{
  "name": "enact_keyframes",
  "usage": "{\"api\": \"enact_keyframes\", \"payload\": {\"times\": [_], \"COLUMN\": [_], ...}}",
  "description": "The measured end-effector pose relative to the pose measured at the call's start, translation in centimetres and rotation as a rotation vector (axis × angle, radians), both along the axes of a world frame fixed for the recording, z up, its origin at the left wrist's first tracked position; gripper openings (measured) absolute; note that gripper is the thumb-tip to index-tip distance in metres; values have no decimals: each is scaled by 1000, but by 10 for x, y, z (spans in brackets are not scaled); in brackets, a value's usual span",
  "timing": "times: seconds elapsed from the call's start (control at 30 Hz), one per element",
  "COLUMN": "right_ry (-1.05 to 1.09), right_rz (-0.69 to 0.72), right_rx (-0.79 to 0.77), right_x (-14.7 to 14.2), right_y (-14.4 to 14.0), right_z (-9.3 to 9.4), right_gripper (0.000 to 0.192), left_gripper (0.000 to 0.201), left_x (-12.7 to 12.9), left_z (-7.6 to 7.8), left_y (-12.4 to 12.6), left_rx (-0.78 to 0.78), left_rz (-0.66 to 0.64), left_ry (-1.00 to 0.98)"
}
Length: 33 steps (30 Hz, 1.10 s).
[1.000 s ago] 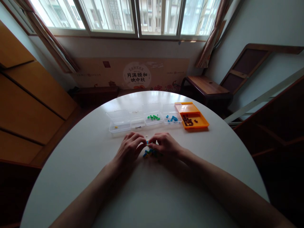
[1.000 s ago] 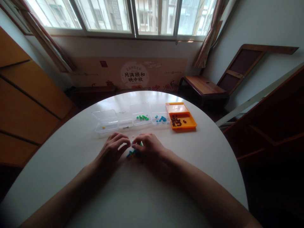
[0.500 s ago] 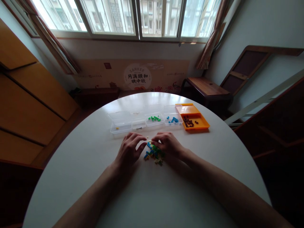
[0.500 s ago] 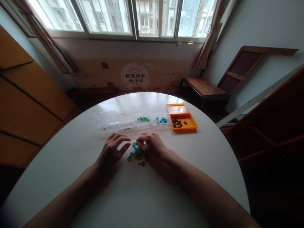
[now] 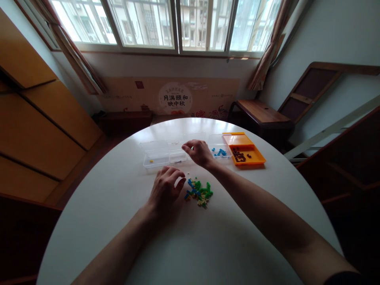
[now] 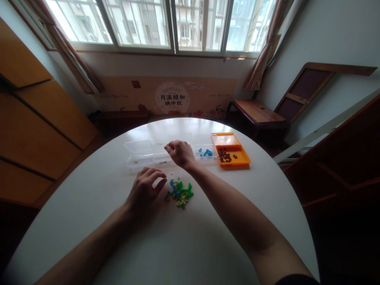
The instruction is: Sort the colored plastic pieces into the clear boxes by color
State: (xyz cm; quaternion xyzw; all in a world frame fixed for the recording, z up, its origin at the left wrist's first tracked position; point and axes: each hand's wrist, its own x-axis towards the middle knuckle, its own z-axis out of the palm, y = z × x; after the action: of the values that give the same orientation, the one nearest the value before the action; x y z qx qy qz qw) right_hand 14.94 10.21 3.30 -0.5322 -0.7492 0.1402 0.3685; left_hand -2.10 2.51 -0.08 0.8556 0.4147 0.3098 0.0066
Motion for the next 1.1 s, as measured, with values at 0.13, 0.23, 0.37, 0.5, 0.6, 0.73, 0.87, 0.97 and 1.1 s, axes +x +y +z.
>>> {"api": "enact_keyframes", "payload": {"times": [0.13, 0.23, 0.37, 0.5, 0.6, 0.73, 0.87, 0.97, 1.1], "right_ry": [24, 23, -48, -117, -139, -224, -288, -229, -55], "right_rz": [27, 82, 202, 285, 274, 272, 272, 215, 48], "right_rx": [-16, -4, -16, -88, -99, -74, -44, 12, 70], "right_x": [4, 15, 26, 24, 20, 17, 13, 4, -8], "right_y": [-6, -18, -30, -37, -40, -43, -39, -26, -5], "right_z": [-8, -21, -34, -36, -34, -31, -24, -11, 2], "right_gripper": [21, 17, 14, 14, 11, 12, 13, 14, 15], "left_gripper": [9, 9, 9, 9, 9, 9, 8, 9, 11], "left_x": [0, 1, 1, 1, 1, 2, 2, 1, 0], "left_z": [2, 2, 1, 1, 1, 1, 1, 0, 0], "left_y": [-1, -2, -2, -1, 0, 0, 0, 0, 2], "left_rx": [-16, -29, -34, -32, -38, -35, -36, -35, -27], "left_rz": [10, 26, 45, 59, 66, 73, 72, 52, 42], "left_ry": [-3, -4, -13, -7, -3, -4, 7, 22, 21]}}
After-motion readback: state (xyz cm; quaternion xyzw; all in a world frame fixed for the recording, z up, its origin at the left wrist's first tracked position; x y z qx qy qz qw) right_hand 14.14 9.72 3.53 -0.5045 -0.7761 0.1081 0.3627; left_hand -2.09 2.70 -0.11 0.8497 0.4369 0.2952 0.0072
